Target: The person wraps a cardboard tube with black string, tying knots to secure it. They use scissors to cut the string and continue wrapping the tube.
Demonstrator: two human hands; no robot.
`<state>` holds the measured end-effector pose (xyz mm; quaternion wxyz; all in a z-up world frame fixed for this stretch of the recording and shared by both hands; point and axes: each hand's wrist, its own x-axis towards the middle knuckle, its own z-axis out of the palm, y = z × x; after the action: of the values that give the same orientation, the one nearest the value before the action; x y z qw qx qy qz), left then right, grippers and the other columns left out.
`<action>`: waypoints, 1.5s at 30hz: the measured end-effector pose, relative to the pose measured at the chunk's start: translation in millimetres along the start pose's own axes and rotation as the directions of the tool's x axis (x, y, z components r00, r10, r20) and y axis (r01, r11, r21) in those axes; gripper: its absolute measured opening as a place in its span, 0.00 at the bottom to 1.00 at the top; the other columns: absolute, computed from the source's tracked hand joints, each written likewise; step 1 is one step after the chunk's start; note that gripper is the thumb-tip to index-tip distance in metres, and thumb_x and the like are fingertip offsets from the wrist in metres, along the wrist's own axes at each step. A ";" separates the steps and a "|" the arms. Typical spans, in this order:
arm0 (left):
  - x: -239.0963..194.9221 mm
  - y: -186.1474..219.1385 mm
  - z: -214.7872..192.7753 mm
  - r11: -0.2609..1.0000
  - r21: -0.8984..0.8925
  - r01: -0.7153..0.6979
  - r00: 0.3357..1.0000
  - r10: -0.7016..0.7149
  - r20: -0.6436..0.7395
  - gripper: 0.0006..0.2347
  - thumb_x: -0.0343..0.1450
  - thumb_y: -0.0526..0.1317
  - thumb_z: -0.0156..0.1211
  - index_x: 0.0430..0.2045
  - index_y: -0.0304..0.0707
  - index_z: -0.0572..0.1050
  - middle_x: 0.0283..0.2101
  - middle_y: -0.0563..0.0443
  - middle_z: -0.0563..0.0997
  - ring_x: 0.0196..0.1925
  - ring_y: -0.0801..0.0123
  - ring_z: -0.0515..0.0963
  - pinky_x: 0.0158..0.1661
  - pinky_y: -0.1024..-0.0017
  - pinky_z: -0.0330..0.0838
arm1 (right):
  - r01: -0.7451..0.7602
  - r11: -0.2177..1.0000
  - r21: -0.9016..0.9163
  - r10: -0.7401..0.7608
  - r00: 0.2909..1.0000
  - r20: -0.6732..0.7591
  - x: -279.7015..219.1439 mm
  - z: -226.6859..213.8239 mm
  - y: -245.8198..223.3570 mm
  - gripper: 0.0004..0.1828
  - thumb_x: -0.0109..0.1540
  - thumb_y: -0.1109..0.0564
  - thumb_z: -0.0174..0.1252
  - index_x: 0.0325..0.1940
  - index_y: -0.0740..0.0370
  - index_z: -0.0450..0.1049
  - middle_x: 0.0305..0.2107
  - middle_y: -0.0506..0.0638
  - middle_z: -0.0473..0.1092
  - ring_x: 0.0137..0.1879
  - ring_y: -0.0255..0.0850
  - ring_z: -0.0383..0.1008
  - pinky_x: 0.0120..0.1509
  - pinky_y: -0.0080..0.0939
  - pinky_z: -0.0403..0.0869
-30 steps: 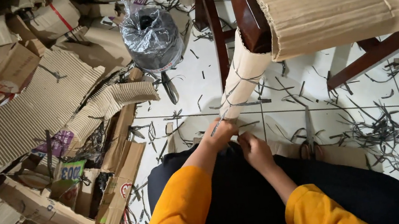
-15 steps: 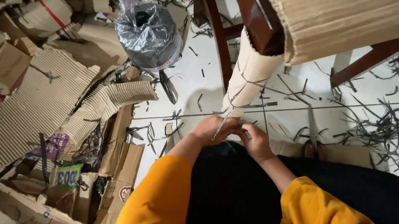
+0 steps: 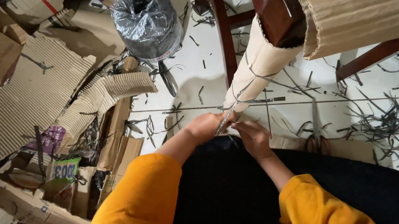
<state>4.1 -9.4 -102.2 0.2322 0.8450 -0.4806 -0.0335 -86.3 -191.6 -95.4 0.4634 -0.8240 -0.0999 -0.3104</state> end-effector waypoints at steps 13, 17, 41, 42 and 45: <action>-11.1 -12.2 16.4 0.925 0.380 0.015 0.971 0.078 -0.228 0.02 0.74 0.41 0.45 0.35 0.48 0.63 0.21 0.59 0.67 0.17 0.64 0.78 0.25 0.72 0.74 | 0.083 0.978 -0.193 -0.082 0.997 0.013 -14.1 4.0 5.1 0.06 0.62 0.62 0.67 0.40 0.52 0.85 0.28 0.45 0.80 0.34 0.45 0.80 0.38 0.43 0.79; -8.0 7.0 -5.0 0.992 0.127 -0.012 0.989 0.030 -0.144 0.07 0.74 0.45 0.53 0.42 0.49 0.67 0.24 0.49 0.78 0.21 0.46 0.80 0.25 0.52 0.75 | 0.000 0.993 -0.118 0.001 1.000 0.012 -30.7 6.3 1.8 0.07 0.59 0.64 0.67 0.35 0.52 0.84 0.26 0.44 0.80 0.32 0.44 0.80 0.37 0.41 0.80; -9.8 -24.2 27.8 0.695 -0.511 0.506 0.829 -0.555 0.065 0.16 0.66 0.44 0.68 0.40 0.48 0.66 0.42 0.50 0.81 0.42 0.56 0.86 0.40 0.59 0.82 | -0.199 0.938 -0.283 0.290 0.899 0.329 -25.9 16.7 27.6 0.04 0.64 0.60 0.59 0.39 0.56 0.80 0.31 0.54 0.75 0.43 0.61 0.77 0.46 0.57 0.75; -11.7 -23.6 27.0 0.534 -0.623 0.571 0.737 -0.668 0.103 0.21 0.64 0.44 0.72 0.44 0.47 0.66 0.50 0.46 0.78 0.47 0.55 0.86 0.43 0.61 0.83 | -0.381 0.908 -0.175 0.418 0.857 0.302 -29.8 16.5 28.5 0.04 0.65 0.60 0.59 0.40 0.55 0.79 0.33 0.56 0.75 0.46 0.63 0.76 0.48 0.57 0.75; -19.5 -23.9 22.9 0.534 -0.471 0.702 0.712 -0.524 0.467 0.32 0.61 0.57 0.71 0.56 0.42 0.70 0.51 0.51 0.84 0.58 0.55 0.81 0.56 0.58 0.75 | -0.470 0.877 -0.101 0.480 0.844 0.239 -29.5 21.8 22.0 0.08 0.63 0.64 0.60 0.43 0.57 0.82 0.32 0.56 0.78 0.44 0.58 0.80 0.49 0.52 0.77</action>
<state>6.2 8.8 -136.0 0.4007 0.8208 -0.1370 -0.3833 -90.5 -182.1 -136.9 0.4928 -0.8649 0.0541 -0.0787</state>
